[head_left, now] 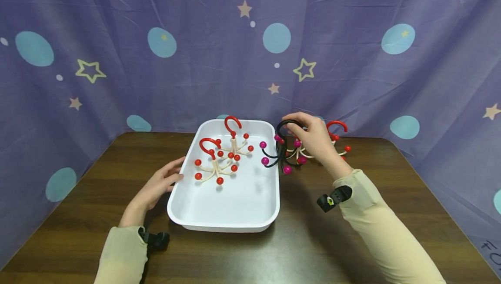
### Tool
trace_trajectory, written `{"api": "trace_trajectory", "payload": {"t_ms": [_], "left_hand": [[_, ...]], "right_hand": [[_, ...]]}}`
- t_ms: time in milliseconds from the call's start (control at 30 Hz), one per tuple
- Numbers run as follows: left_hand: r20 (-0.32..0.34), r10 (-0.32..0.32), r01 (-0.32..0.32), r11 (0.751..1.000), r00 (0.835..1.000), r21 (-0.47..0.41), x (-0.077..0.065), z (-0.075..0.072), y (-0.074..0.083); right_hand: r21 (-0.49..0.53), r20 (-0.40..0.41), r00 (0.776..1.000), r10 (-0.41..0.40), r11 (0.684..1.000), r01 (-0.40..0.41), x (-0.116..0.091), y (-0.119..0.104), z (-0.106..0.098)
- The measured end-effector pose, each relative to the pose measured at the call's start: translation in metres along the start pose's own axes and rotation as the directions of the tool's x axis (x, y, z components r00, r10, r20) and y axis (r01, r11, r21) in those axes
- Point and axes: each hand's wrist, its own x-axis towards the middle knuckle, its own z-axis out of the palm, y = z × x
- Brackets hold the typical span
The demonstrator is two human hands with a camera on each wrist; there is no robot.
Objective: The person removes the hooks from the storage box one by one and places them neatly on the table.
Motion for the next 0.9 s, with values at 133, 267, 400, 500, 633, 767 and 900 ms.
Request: {"api": "trace_trajectory", "payload": {"t_ms": [133, 267, 400, 500, 633, 767, 900], "left_hand": [[-0.001, -0.004, 0.004, 1.000, 1.000, 0.003, -0.001, 0.000, 0.000], [-0.001, -0.008, 0.008, 1.000, 1.000, 0.005, -0.001, 0.000, 0.000], [-0.003, -0.009, 0.009, 1.000, 1.000, 0.003, -0.001, 0.000, 0.001], [-0.004, -0.011, 0.011, 1.000, 1.000, 0.003, -0.002, 0.000, 0.001], [0.000, -0.010, 0.010, 1.000, 1.000, 0.000, -0.002, 0.000, 0.001], [0.004, -0.003, 0.003, 1.000, 1.000, -0.008, -0.002, 0.000, 0.001], [0.005, -0.005, 0.005, 1.000, 1.000, -0.003, -0.002, 0.000, 0.002]], "right_hand": [[-0.060, -0.021, 1.000, -0.005, 0.998, 0.003, -0.008, 0.005, -0.009], [-0.068, -0.002, 1.000, 0.022, 0.997, -0.022, -0.014, 0.010, -0.017], [-0.066, -0.005, 1.000, 0.031, 0.997, -0.031, -0.018, 0.015, -0.023], [-0.093, -0.013, 1.000, 0.026, 0.995, -0.027, -0.020, 0.017, -0.025], [-0.128, 0.001, 1.000, 0.017, 0.992, -0.017, -0.023, 0.023, -0.025], [-0.133, 0.016, 1.000, 0.014, 0.991, -0.011, -0.026, 0.027, -0.023], [-0.127, 0.020, 1.000, 0.017, 0.992, -0.015, -0.027, 0.031, -0.022]]}}
